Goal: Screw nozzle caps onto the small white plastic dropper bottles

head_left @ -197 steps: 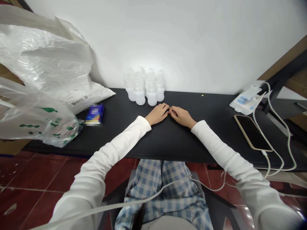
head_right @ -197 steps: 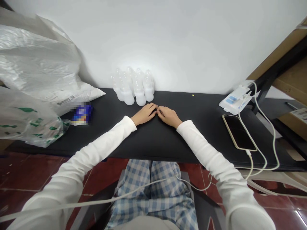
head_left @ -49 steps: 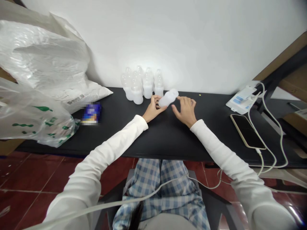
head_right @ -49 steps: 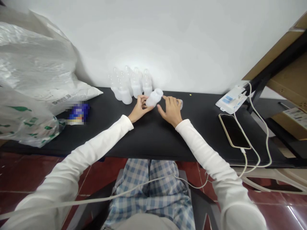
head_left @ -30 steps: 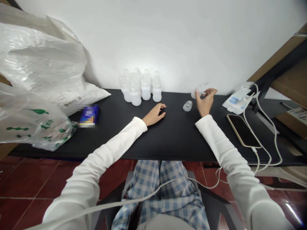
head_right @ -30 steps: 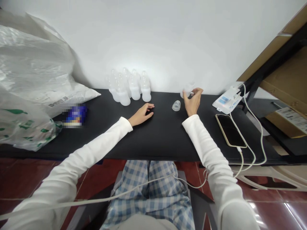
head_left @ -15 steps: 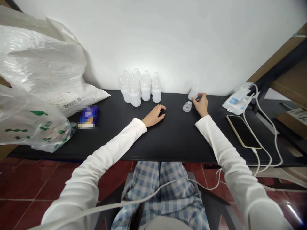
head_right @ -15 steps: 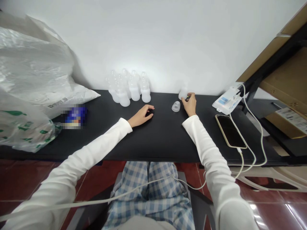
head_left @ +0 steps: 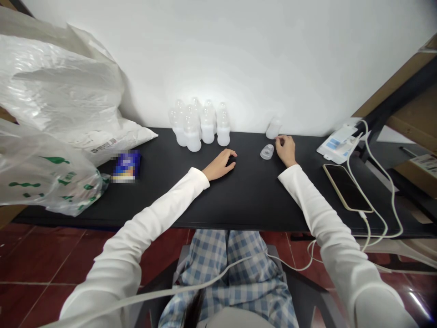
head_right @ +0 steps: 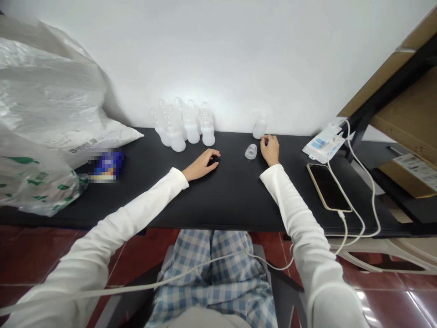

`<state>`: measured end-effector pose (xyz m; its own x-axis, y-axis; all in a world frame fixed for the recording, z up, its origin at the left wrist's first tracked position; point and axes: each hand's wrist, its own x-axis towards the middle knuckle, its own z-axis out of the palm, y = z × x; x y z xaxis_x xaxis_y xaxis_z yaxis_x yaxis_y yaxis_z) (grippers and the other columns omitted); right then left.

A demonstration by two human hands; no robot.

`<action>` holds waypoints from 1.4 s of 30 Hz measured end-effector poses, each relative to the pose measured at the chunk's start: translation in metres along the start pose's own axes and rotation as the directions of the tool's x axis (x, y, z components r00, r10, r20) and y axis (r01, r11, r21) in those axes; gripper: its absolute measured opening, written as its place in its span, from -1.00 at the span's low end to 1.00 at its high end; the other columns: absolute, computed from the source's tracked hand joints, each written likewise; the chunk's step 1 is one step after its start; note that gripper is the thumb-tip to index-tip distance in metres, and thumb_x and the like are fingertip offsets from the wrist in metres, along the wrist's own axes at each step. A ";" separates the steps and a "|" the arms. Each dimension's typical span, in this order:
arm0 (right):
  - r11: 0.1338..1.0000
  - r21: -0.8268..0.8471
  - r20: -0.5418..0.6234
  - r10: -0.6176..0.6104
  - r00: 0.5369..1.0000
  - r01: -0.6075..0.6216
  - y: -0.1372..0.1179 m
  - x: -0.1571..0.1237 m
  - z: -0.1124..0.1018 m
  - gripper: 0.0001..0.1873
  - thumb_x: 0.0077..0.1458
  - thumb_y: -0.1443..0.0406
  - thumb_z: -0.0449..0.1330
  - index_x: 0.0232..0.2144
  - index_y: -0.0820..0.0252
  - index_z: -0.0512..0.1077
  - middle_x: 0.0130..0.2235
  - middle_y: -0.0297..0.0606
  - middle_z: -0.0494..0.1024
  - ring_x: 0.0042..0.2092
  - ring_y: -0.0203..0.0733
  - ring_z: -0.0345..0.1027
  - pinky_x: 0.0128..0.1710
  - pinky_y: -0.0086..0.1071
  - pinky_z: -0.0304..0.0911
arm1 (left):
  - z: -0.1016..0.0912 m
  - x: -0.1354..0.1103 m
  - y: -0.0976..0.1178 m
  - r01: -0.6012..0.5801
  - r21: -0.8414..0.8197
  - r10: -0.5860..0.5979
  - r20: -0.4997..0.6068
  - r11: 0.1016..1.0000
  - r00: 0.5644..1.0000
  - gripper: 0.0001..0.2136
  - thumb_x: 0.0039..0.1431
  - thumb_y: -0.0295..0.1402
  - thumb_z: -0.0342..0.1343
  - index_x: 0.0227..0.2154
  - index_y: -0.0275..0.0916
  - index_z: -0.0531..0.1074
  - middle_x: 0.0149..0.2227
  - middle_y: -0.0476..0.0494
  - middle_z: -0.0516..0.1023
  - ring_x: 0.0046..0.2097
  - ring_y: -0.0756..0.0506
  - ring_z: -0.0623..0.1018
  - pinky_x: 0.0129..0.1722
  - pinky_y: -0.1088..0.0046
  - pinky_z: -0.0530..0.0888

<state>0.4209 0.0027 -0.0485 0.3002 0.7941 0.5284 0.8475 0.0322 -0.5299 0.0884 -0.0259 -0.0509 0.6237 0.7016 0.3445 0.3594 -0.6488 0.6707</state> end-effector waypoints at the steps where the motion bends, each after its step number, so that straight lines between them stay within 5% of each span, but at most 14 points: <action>1: 1.000 0.009 -0.007 -0.005 1.000 0.005 -0.004 -0.002 -0.003 -0.73 0.28 0.22 0.02 -0.27 0.19 0.49 -0.19 -0.05 0.56 -0.18 -0.06 0.41 0.00 -0.13 0.31 | 0.000 0.000 0.000 -0.002 0.001 0.002 0.001 1.000 1.000 -0.76 0.31 -0.32 0.05 0.01 -0.19 0.32 0.11 -0.26 0.43 0.18 -0.19 0.46 0.25 0.11 0.44; 5: 0.990 -0.008 0.046 -0.141 0.989 0.142 -0.032 -0.013 -0.017 -0.47 0.42 0.09 -0.21 -0.30 0.14 0.48 -0.22 -0.11 0.63 -0.18 -0.08 0.47 -0.12 -0.25 0.23 | 0.000 0.000 0.000 -0.003 0.007 0.003 -0.002 1.000 1.000 -0.79 0.31 -0.33 0.05 -0.02 -0.17 0.33 0.10 -0.24 0.44 0.19 -0.18 0.46 0.24 0.13 0.44; 10: 0.896 -0.258 0.243 -0.303 0.921 0.363 -0.070 -0.030 -0.024 -0.63 0.29 0.03 0.06 -0.35 0.15 0.46 -0.30 -0.11 0.66 -0.28 -0.04 0.49 -0.17 -0.23 0.12 | -0.001 0.001 0.004 0.006 -0.005 -0.007 -0.038 1.000 0.999 -0.81 0.31 -0.36 0.05 -0.05 -0.19 0.39 0.06 -0.23 0.48 0.17 -0.17 0.48 0.22 0.17 0.44; 13: 0.931 -0.212 0.210 -0.253 0.945 0.296 -0.084 -0.038 -0.019 -0.66 0.30 0.06 0.05 -0.39 0.14 0.41 -0.35 -0.13 0.64 -0.33 -0.08 0.46 -0.26 -0.27 0.07 | -0.003 0.002 0.013 0.047 -0.060 -0.052 -0.092 0.997 0.994 -0.84 0.32 -0.34 0.05 -0.11 -0.21 0.46 -0.03 -0.19 0.53 0.06 -0.13 0.54 0.15 0.24 0.47; 16: 0.992 0.059 0.107 -0.115 0.988 0.110 -0.099 -0.050 -0.009 -0.60 0.34 0.01 -0.03 -0.41 0.10 0.36 -0.39 -0.23 0.59 -0.35 -0.15 0.42 -0.32 -0.32 0.07 | 0.000 0.002 0.027 0.116 -0.192 -0.144 -0.137 0.974 0.980 -0.80 0.33 -0.23 0.09 -0.17 -0.22 0.52 -0.14 -0.14 0.58 -0.11 -0.08 0.57 0.01 0.32 0.49; 22: 0.881 0.454 0.077 0.106 0.991 -0.129 -0.126 -0.071 0.006 -0.47 0.36 -0.09 -0.16 -0.47 0.08 0.28 -0.45 -0.33 0.48 -0.41 -0.24 0.32 -0.32 -0.34 0.16 | 0.012 -0.002 0.048 0.133 -0.414 -0.193 -0.106 0.901 0.976 -0.75 0.23 -0.14 0.23 -0.20 -0.23 0.52 -0.21 -0.11 0.62 -0.19 -0.05 0.57 -0.18 0.42 0.48; 31: 0.867 0.478 0.152 0.076 0.985 -0.141 -0.141 -0.083 0.000 -0.54 0.22 -0.16 0.04 -0.42 0.06 0.24 -0.42 -0.37 0.48 -0.36 -0.22 0.31 -0.28 -0.34 0.16 | 0.017 -0.001 0.041 0.056 -0.468 -0.178 -0.222 0.882 0.959 -0.76 0.15 -0.21 0.30 -0.25 -0.22 0.43 -0.28 -0.06 0.58 -0.26 0.00 0.56 -0.19 0.44 0.51; 42: 0.880 0.456 0.178 0.059 0.982 -0.135 -0.141 -0.087 0.003 -0.60 0.23 -0.08 0.00 -0.45 0.06 0.20 -0.45 -0.40 0.40 -0.38 -0.23 0.25 -0.28 -0.33 0.11 | 0.014 -0.001 0.049 0.028 -0.410 -0.151 -0.270 0.912 0.951 -0.96 0.10 -0.41 0.19 -0.39 -0.22 0.44 -0.33 -0.03 0.56 -0.29 0.01 0.55 -0.20 0.45 0.51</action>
<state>0.2737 -0.0693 -0.0215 0.2666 0.8901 0.3696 0.5054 0.1974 -0.8400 0.1148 -0.0626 -0.0282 0.3511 0.8448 0.4038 0.0612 -0.4510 0.8904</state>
